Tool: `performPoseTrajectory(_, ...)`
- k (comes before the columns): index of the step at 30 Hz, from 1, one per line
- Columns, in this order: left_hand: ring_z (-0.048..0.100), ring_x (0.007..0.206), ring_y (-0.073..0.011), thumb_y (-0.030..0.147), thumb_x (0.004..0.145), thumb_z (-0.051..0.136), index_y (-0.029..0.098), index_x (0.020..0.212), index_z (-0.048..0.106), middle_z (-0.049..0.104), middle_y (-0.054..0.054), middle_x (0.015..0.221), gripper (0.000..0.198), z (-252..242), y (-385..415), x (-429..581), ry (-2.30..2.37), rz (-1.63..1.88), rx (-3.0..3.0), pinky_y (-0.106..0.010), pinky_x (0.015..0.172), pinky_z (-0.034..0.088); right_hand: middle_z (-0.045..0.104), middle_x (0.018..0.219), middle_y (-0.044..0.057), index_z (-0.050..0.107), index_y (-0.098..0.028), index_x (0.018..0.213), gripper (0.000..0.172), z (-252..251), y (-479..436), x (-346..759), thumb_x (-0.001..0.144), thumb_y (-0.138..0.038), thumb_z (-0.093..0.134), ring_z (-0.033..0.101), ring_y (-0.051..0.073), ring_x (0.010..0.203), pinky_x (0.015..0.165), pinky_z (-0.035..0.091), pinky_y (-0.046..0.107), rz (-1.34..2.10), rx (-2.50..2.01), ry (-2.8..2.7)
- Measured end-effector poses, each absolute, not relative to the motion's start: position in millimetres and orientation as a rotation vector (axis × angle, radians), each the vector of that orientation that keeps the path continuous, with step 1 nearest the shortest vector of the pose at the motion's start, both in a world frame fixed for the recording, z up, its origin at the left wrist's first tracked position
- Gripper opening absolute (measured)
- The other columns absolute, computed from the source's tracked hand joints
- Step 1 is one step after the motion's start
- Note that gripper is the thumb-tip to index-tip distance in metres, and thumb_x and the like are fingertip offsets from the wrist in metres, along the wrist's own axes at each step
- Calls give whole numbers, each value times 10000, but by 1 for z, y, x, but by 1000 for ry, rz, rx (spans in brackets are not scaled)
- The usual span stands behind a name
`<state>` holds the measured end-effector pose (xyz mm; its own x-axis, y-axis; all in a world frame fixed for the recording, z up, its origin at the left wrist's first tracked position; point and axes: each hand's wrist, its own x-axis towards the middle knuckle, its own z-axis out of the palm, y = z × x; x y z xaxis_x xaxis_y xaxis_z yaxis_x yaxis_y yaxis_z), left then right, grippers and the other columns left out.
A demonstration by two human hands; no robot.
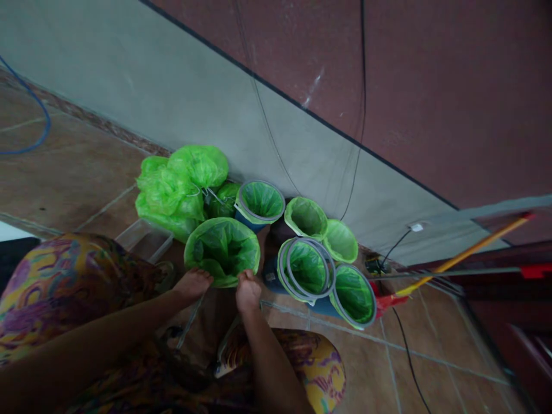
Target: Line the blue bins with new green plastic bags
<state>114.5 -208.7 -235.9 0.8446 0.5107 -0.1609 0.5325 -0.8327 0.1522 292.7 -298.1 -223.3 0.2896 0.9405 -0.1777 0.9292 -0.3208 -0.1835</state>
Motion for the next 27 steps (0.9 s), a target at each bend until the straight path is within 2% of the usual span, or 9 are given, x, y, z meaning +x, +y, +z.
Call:
performPoseTrajectory(2, 710, 851, -254, 34, 839, 538, 146, 912, 754, 765, -119, 893, 255, -237, -207, 113, 799, -195, 2833, -383, 796, 510, 704, 1052, 59, 701, -201, 970, 311, -225, -293, 294, 950, -71, 420, 657, 154, 884, 730, 460, 244, 429, -2505, -1792)
performPoseTrajectory(5, 713, 867, -254, 35, 846, 538, 150, 923, 759, 764, -122, 908, 261, -238, -206, 113, 782, -231, 2831, -381, 799, 513, 707, 1062, 63, 697, -196, 998, 315, -226, -288, 296, 935, -52, 423, 663, 152, 856, 720, 457, 247, 428, -2511, -1757)
performPoseTrajectory(9, 715, 869, -257, 24, 839, 549, 145, 916, 760, 763, -125, 899, 255, -237, -206, 116, 797, -259, 2821, -379, 798, 514, 695, 1132, 106, 690, -172, 1096, 324, -216, -285, 298, 926, -49, 443, 659, 177, 971, 823, 474, 265, 317, -2474, -1640)
performPoseTrajectory(11, 717, 870, -263, 14, 838, 550, 129, 906, 757, 764, -131, 889, 246, -236, -206, 116, 807, -264, 2816, -385, 801, 516, 694, 1122, 113, 700, -165, 1080, 320, -209, -287, 295, 930, -56, 439, 644, 189, 1011, 866, 472, 276, 286, -2422, -1632)
performPoseTrajectory(15, 722, 887, -270, 21, 864, 547, 107, 892, 751, 770, -147, 893, 223, -233, -207, 117, 821, -258, 2797, -398, 821, 521, 706, 1000, 65, 720, -199, 980, 290, -206, -296, 276, 916, -81, 464, 628, 192, 971, 858, 460, 274, 404, -2212, -1901)
performPoseTrajectory(19, 723, 879, -273, 31, 867, 555, 94, 899, 751, 768, -159, 881, 208, -236, -208, 117, 844, -256, 2779, -407, 824, 520, 716, 1012, 75, 725, -190, 988, 252, -220, -299, 264, 912, -120, 495, 615, 214, 996, 924, 443, 317, 540, -2171, -2098)
performPoseTrajectory(23, 722, 884, -264, 48, 858, 573, 91, 941, 753, 769, -153, 880, 203, -239, -208, 113, 844, -258, 2778, -411, 875, 504, 713, 1075, 104, 719, -162, 1055, 244, -230, -294, 271, 899, -153, 532, 595, 226, 1073, 1123, 323, 386, 611, -2198, -2134)
performPoseTrajectory(27, 717, 874, -243, 51, 844, 589, 122, 900, 760, 772, -127, 880, 193, -240, -200, 108, 807, -275, 2784, -413, 941, 481, 710, 1101, 110, 712, -159, 1074, 284, -233, -297, 279, 890, -113, 501, 577, 234, 1126, 1200, 217, 441, 612, -2249, -2102)
